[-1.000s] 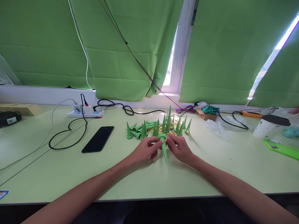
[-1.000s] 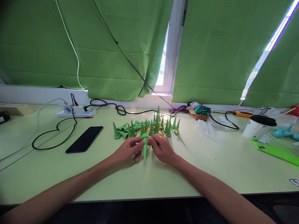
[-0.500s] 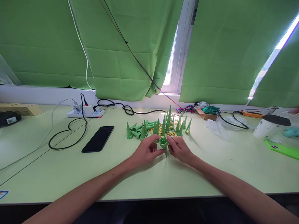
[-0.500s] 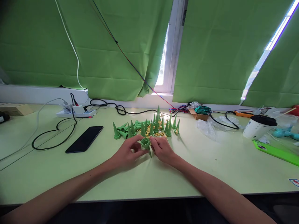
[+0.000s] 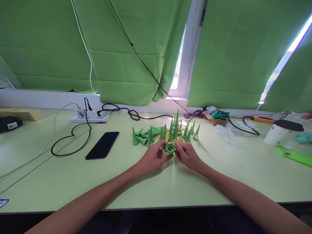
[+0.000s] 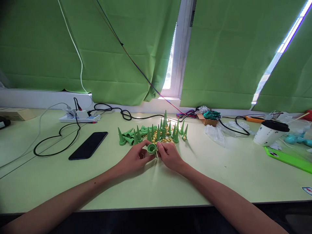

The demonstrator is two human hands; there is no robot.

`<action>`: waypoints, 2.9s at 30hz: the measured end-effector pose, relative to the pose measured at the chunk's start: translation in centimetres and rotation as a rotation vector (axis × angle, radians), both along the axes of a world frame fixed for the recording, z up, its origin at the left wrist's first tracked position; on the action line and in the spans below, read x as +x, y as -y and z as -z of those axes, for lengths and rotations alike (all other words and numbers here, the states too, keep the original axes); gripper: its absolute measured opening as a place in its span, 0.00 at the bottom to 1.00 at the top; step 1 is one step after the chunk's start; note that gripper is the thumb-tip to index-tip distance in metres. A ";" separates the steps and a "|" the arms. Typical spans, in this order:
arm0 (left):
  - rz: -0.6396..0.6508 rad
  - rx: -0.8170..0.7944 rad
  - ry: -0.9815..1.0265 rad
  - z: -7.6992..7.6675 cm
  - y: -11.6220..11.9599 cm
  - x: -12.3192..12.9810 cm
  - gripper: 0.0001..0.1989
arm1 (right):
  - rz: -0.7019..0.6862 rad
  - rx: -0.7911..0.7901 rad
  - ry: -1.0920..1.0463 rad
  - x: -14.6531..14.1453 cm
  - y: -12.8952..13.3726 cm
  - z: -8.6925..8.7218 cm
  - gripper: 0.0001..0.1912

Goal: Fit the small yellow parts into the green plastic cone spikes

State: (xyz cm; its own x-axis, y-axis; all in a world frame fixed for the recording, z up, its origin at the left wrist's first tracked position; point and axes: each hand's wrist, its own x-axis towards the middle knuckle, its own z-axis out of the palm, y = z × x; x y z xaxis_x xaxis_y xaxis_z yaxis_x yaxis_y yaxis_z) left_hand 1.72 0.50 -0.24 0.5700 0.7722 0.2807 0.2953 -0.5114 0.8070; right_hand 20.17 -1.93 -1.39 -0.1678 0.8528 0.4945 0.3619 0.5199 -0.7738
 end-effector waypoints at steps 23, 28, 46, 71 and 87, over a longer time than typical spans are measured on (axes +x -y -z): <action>0.293 -0.713 0.194 0.6 -1.4 0.1 0.31 | -0.034 0.169 0.150 0.2 0.2 -0.1 0.22; 0.241 -0.647 0.184 0.8 -1.7 -0.2 0.27 | -0.042 0.139 0.213 0.4 -0.2 0.3 0.21; 0.069 -0.004 0.016 -0.1 -0.5 -0.5 0.14 | -0.029 0.077 0.234 0.3 -0.2 0.3 0.22; 0.074 0.353 -0.007 0.8 -0.9 -0.6 0.12 | -0.164 -0.390 -0.305 -0.2 -0.4 -0.1 0.32; 0.016 0.201 0.014 -0.2 -0.2 -0.5 0.08 | -0.146 -0.166 -0.015 0.4 -0.3 0.1 0.27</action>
State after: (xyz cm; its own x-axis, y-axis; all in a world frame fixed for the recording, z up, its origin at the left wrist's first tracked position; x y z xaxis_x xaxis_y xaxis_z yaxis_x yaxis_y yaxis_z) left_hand 1.27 0.70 -0.01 0.5763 0.6909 0.4365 0.2752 -0.6670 0.6924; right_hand 20.53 -1.62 -1.48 -0.2888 0.8899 0.3529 0.2799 0.4310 -0.8578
